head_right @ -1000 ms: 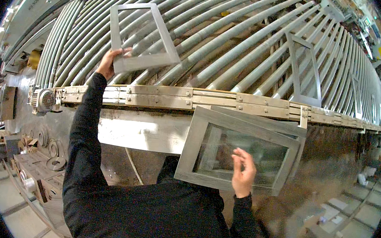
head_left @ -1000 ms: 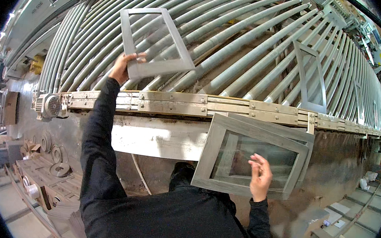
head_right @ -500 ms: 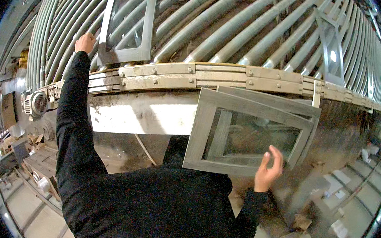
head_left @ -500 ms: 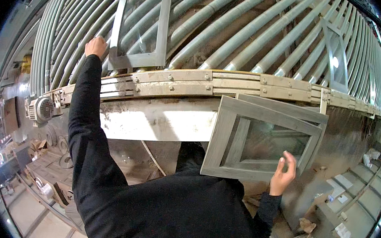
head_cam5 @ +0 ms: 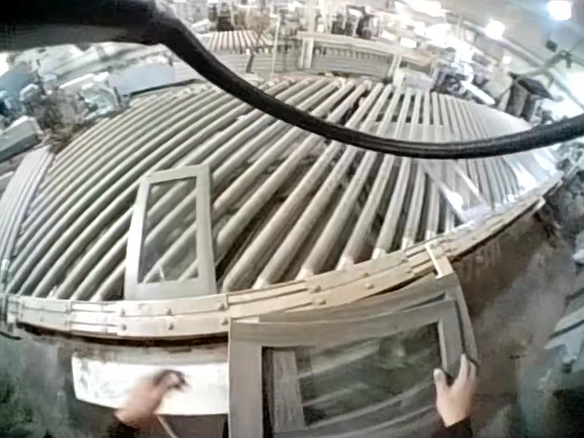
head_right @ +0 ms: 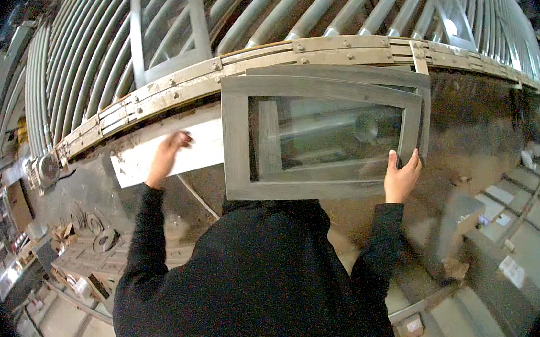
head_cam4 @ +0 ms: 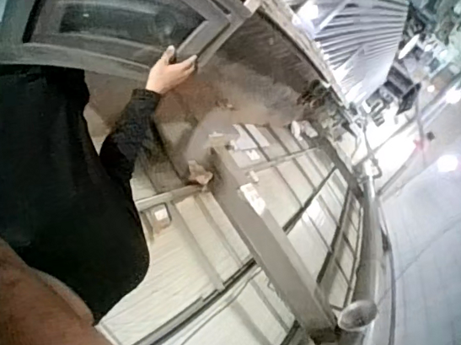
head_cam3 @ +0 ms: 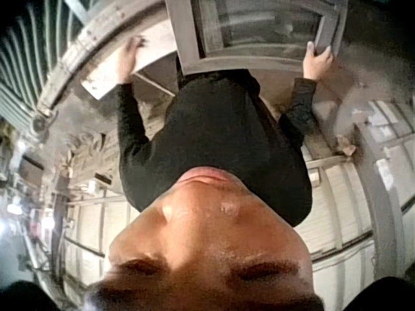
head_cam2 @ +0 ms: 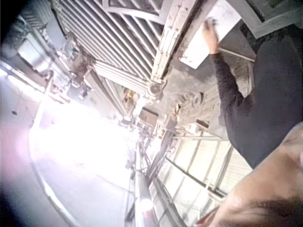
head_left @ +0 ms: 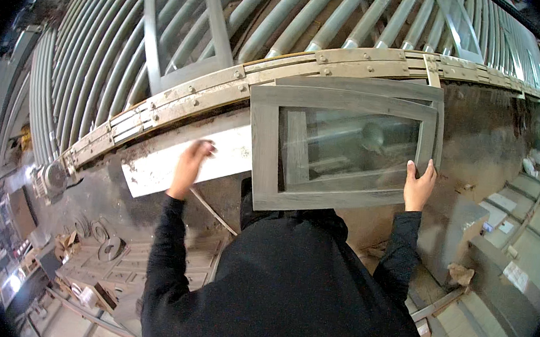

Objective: The person picks up wooden door frames with glass panes and stacks them one by one onto a factory conveyor system.

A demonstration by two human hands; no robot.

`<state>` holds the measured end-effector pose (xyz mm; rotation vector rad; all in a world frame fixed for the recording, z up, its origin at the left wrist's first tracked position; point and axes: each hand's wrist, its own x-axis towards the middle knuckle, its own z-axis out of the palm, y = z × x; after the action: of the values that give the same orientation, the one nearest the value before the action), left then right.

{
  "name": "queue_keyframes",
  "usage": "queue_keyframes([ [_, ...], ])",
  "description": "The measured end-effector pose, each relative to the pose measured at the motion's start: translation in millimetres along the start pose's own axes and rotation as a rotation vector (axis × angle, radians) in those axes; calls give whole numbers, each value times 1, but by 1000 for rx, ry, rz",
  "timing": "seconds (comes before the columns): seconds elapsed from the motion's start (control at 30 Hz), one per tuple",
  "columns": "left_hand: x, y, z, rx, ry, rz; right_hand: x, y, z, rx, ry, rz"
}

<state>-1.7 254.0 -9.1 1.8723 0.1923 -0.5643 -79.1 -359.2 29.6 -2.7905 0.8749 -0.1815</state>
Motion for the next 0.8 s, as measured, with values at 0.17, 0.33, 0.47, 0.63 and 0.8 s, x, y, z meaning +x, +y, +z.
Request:
queue_keyframes([
  [0.17, -96, -11, 102, -557, -124, -211, -22, -10, -13, 184, -1, -54],
  [0.33, -125, -40, 115, -1344, -40, 60, -45, -20, -21, 363, -72, -245],
  [0.47, -110, 9, 171, -1490, 476, 254, -70, -40, -35, 539, -264, -358],
  [0.63, -101, 43, 243, -1200, 455, 172, -83, -59, -45, 719, -487, -393],
  [0.8, -122, 76, 227, -1119, 617, 259, -30, -68, -58, 432, -155, -623],
])
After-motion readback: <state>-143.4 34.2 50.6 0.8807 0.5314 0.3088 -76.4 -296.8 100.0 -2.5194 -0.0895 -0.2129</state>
